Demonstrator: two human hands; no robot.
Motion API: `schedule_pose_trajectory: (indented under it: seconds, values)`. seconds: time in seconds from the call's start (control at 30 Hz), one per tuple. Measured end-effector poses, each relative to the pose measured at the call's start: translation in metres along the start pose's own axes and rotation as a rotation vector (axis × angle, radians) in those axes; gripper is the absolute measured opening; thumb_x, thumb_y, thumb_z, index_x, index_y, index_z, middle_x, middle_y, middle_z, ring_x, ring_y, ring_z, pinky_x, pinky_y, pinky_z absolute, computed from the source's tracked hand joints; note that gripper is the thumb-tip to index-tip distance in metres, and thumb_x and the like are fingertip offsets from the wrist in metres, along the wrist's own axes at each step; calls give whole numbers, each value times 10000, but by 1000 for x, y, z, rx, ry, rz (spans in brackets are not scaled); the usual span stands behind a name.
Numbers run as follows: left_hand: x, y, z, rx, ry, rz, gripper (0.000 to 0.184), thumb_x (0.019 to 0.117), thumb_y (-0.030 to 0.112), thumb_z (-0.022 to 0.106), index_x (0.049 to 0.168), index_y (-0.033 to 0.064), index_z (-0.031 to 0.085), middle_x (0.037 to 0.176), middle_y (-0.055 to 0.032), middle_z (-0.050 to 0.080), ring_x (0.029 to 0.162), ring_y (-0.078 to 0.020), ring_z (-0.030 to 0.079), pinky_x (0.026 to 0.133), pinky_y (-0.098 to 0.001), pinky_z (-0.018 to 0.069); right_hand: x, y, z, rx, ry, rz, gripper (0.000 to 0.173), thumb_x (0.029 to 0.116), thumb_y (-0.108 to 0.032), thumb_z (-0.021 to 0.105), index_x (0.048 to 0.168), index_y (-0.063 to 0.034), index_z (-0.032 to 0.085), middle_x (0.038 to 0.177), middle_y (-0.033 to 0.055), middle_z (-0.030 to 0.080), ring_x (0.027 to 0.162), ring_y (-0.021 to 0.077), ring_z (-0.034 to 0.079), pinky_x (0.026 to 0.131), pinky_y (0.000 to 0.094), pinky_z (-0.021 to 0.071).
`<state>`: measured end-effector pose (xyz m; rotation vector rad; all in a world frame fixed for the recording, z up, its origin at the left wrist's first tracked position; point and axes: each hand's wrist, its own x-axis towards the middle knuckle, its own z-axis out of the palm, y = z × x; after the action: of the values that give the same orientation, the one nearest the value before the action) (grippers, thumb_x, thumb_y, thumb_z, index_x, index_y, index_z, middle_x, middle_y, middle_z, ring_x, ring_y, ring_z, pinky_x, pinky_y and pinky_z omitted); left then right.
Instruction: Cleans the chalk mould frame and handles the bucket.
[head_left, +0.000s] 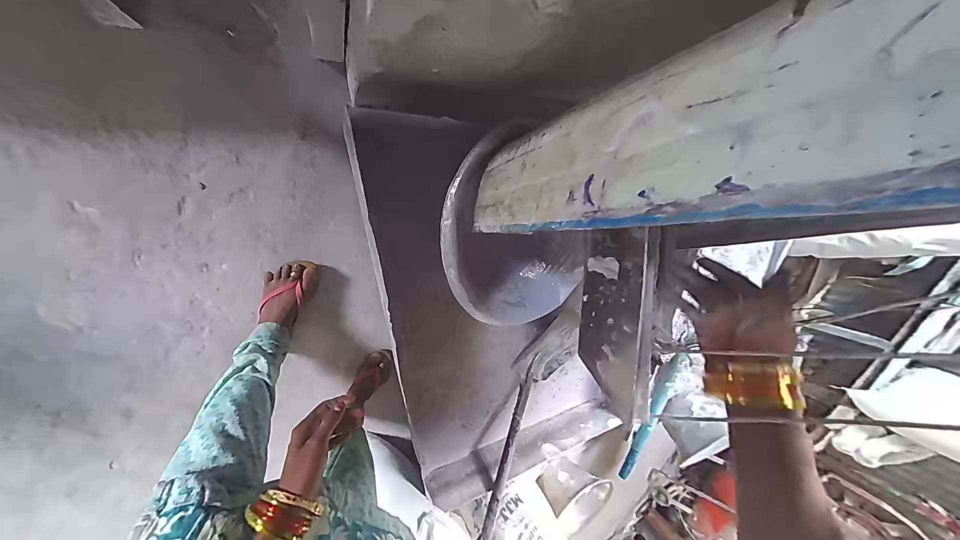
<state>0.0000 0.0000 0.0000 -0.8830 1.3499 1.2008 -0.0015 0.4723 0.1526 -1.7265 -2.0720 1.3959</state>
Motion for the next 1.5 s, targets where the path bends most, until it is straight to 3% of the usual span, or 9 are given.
schedule_pose_trajectory:
  seconds: [0.23, 0.3, 0.4, 0.63, 0.8, 1.07, 1.23, 1.37, 1.5]
  values:
    - [-3, 4, 1, -33, -9, 12, 311, 1096, 172, 395, 1182, -17, 626, 910, -66, 740, 811, -119, 728, 751, -263, 590, -130, -5, 25, 407, 136, -170, 863, 1049, -532, -88, 1033, -146, 685, 850, -43, 774, 804, 114, 747, 732, 314, 630]
    - [-3, 3, 2, -10, -7, 19, 310, 1096, 173, 389, 1177, -11, 626, 898, -53, 743, 802, -108, 729, 743, -255, 590, -149, -15, 58, 322, 174, -230, 747, 1098, -405, -27, 774, -225, 622, 609, -121, 659, 509, -9, 600, 489, 166, 507]
    - [-3, 2, 2, 20, -8, 12, 313, 1096, 186, 396, 1184, -3, 630, 902, -53, 747, 808, -114, 727, 742, -262, 583, -142, -4, 50, 318, 197, -332, 614, 1134, -266, 114, 709, -203, 553, 519, -136, 548, 396, -36, 461, 405, 128, 394]
    - [-3, 5, 2, -6, -6, 19, 305, 1095, 176, 404, 1188, -12, 626, 906, -55, 741, 809, -107, 726, 750, -256, 585, -141, -11, 43, 48, 364, -336, 507, 1121, -141, 193, 758, -209, 540, 565, -162, 583, 481, -22, 557, 495, 158, 493]
    - [-2, 0, 0, -33, 2, 25, 301, 1093, 172, 402, 1180, -12, 624, 881, -41, 741, 786, -99, 722, 729, -248, 584, -176, -15, 46, -4, 71, -392, 462, 1085, -174, 324, 777, -313, 638, 671, -186, 651, 597, -33, 617, 612, 153, 543]
    - [7, -6, -15, -7, -147, 14, 332, 1071, 226, 358, 1245, 35, 567, 928, 28, 757, 851, -92, 739, 793, -283, 609, -162, 2, 54, 126, 482, -336, 399, 1030, 26, 342, 907, -167, 670, 776, -151, 727, 716, -23, 696, 688, 171, 597]
    - [5, 7, -11, 34, -180, -56, 333, 1088, 201, 316, 1276, 16, 520, 954, 37, 740, 875, -71, 729, 818, -273, 594, -169, 7, 56, -193, 611, -349, 228, 966, 87, 457, 1081, 166, 637, 938, -24, 714, 867, -79, 666, 816, 131, 562]
    - [5, 7, -9, 32, -176, -53, 327, 1090, 212, 324, 1271, 25, 522, 945, 43, 744, 877, -75, 733, 822, -279, 598, -178, 8, 69, -217, 590, -412, 288, 957, 69, 463, 1136, 234, 616, 1076, 112, 737, 1010, -66, 665, 928, 120, 517]
    - [11, -7, -14, 23, -166, -17, 343, 1079, 234, 346, 1278, 33, 540, 961, 22, 754, 889, -101, 739, 825, -297, 604, -186, 15, 72, -214, 628, -428, 249, 934, 86, 509, 1096, 218, 644, 1034, 63, 753, 981, -91, 669, 904, 108, 532]
